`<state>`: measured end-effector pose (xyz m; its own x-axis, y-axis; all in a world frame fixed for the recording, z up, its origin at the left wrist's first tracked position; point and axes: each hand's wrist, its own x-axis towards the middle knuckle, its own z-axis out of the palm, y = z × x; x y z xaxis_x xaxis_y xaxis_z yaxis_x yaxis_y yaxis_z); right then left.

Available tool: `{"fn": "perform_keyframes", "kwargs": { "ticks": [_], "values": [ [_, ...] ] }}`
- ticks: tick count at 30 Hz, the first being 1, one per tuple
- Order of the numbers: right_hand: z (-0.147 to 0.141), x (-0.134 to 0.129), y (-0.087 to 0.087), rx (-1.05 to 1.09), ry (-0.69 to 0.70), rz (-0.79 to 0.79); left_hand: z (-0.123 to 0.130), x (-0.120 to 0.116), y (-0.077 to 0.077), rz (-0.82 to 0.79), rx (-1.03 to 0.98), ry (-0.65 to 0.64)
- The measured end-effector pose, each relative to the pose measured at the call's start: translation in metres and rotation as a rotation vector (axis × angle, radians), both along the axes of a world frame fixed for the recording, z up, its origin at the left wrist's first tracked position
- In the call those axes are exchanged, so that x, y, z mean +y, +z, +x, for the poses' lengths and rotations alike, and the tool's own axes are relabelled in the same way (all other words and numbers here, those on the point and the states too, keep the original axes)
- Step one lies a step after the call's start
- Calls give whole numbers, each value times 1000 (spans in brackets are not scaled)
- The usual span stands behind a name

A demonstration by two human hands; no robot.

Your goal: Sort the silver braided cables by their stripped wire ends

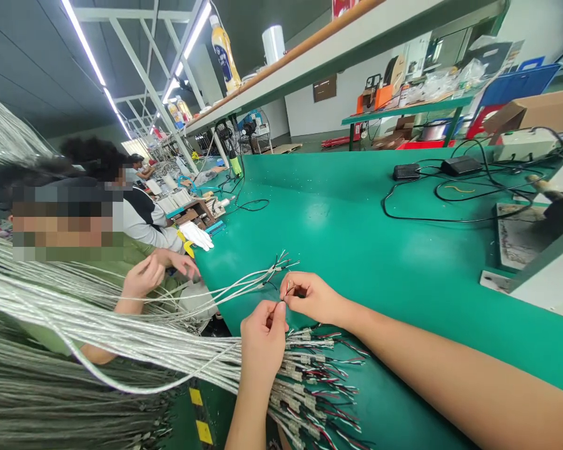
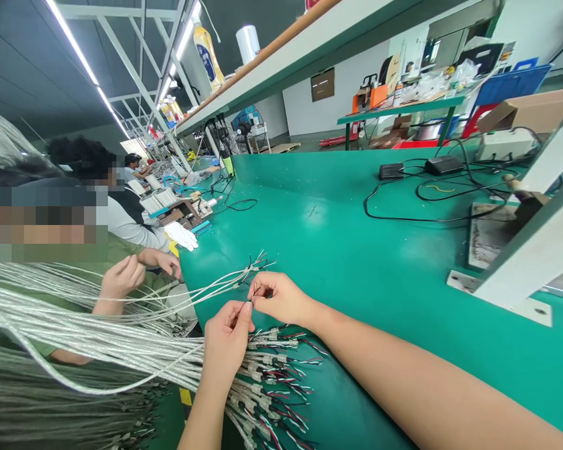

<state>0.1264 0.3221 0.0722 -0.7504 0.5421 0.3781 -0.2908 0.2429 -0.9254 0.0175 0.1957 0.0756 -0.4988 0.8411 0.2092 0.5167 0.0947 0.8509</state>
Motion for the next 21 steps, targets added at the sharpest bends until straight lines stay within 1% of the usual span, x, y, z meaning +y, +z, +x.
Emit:
{"fn": "perform_keyframes", "kwargs": {
  "ticks": [6, 9, 11, 13, 15, 16, 18, 21],
  "values": [
    [-3, -1, 2, 36, -50, -114, -1, 3, 0, -17, 32, -40],
    [-3, 3, 3, 61, -83, -179, -1, 3, 0, -19, 59, -43],
    [-2, 10, 3, 98, -156, -245, -1, 1, 0, -27, 82, -52],
    [1, 20, 3, 142, -278, -328, -1, 0, 0, -30, 94, -56],
    [4, 29, 3, 170, -376, -390, -1, 1, -1, -22, 59, -38],
    [5, 31, 4, 172, -390, -401, -1, 1, -1, -13, 20, -20],
    [6, 32, 6, 168, -366, -395, -1, 3, -3, 10, -87, 14],
    [7, 24, 11, 154, -251, -324, -2, 6, -5, 54, -205, 52]
  ]
}}
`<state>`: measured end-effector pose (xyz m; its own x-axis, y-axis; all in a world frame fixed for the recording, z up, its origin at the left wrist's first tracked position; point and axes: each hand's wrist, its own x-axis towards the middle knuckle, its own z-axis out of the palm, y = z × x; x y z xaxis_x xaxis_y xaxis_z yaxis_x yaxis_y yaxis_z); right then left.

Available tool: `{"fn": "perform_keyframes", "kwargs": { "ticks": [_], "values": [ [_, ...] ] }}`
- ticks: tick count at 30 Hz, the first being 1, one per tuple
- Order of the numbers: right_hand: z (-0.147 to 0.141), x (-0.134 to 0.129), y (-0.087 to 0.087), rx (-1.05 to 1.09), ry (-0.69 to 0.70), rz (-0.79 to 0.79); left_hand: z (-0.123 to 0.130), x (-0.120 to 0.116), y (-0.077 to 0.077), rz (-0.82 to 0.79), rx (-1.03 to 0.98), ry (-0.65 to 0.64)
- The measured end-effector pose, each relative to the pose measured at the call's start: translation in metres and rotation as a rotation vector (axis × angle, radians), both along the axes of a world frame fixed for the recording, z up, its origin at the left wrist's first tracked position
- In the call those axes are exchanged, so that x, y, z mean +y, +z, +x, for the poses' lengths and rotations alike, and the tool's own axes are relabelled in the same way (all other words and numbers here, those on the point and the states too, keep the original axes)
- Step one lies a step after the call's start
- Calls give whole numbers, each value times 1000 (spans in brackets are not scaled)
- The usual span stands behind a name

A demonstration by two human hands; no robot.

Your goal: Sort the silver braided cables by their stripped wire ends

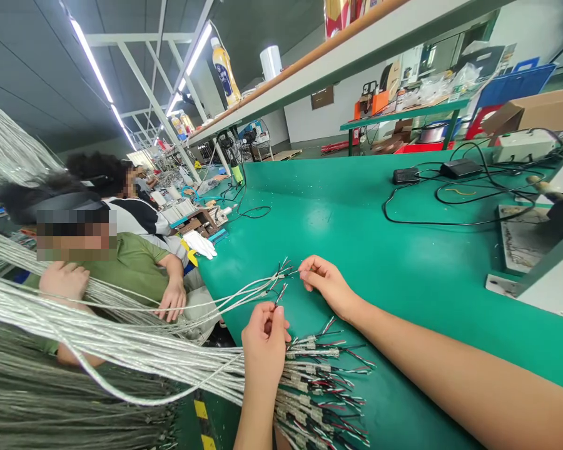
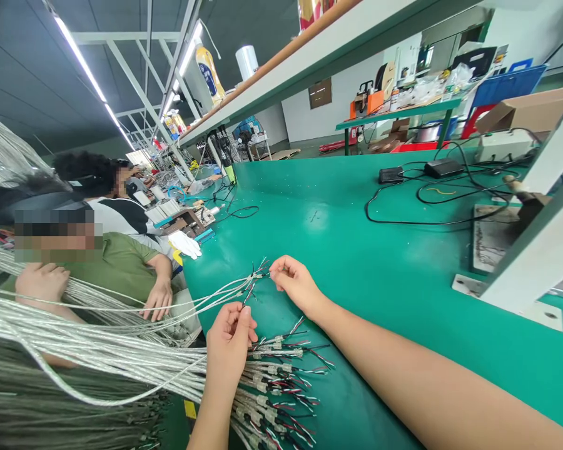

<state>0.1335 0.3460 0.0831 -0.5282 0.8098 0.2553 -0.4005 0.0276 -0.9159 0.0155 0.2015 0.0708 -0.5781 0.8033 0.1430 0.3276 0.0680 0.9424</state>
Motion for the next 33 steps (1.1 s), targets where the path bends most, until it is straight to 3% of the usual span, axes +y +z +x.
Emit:
{"fn": "perform_keyframes", "kwargs": {
  "ticks": [8, 15, 21, 33],
  "values": [
    [-2, -14, -6, -104, 148, 240, -1, 1, -2, 91, -43, 46],
    [-5, -15, -10, -209, 48, 400, -2, 2, -2, 42, 69, -4],
    [-4, -14, -10, -210, 1, 386, -1, 1, -2, 25, 91, 0],
    [-2, -12, -12, -194, 107, 395, 0, -1, 1, 7, 160, 11]
  ]
}}
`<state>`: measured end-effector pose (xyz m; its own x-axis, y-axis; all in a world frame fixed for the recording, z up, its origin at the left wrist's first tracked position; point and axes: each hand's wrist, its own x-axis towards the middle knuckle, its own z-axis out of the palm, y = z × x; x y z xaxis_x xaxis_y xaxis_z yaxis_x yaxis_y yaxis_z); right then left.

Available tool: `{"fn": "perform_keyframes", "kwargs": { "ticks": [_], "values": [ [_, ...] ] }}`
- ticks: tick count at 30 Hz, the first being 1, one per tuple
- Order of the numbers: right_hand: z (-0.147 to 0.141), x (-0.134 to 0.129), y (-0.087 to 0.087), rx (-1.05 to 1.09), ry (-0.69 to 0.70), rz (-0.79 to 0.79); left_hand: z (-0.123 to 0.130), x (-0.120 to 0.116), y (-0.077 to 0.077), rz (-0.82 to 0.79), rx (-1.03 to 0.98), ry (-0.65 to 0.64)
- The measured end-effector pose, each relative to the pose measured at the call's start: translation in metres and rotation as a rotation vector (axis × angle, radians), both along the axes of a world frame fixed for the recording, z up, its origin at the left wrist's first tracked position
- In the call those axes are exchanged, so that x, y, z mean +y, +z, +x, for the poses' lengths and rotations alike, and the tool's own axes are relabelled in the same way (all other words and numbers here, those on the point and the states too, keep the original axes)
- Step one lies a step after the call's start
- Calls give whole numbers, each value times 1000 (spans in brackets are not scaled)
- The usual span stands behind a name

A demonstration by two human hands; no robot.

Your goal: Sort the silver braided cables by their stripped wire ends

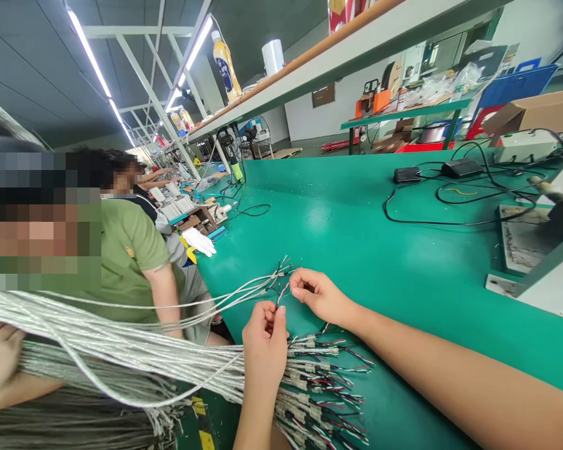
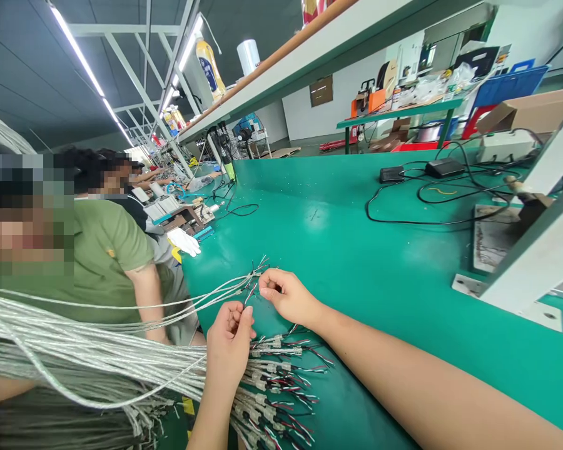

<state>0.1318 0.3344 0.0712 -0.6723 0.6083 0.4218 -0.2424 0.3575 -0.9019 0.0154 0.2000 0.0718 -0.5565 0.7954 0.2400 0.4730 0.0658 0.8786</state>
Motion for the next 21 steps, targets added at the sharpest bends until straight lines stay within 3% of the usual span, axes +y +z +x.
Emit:
{"fn": "perform_keyframes", "kwargs": {
  "ticks": [7, 17, 21],
  "values": [
    [-2, 5, 0, 5, 63, -140, 0, -1, 0, -20, -5, -12],
    [-8, 6, -2, -77, 68, -146, -3, 4, -12, -17, 13, -4],
    [-11, 5, -7, -100, 71, -140, -7, 5, -2, -71, -27, -21]
  ]
}}
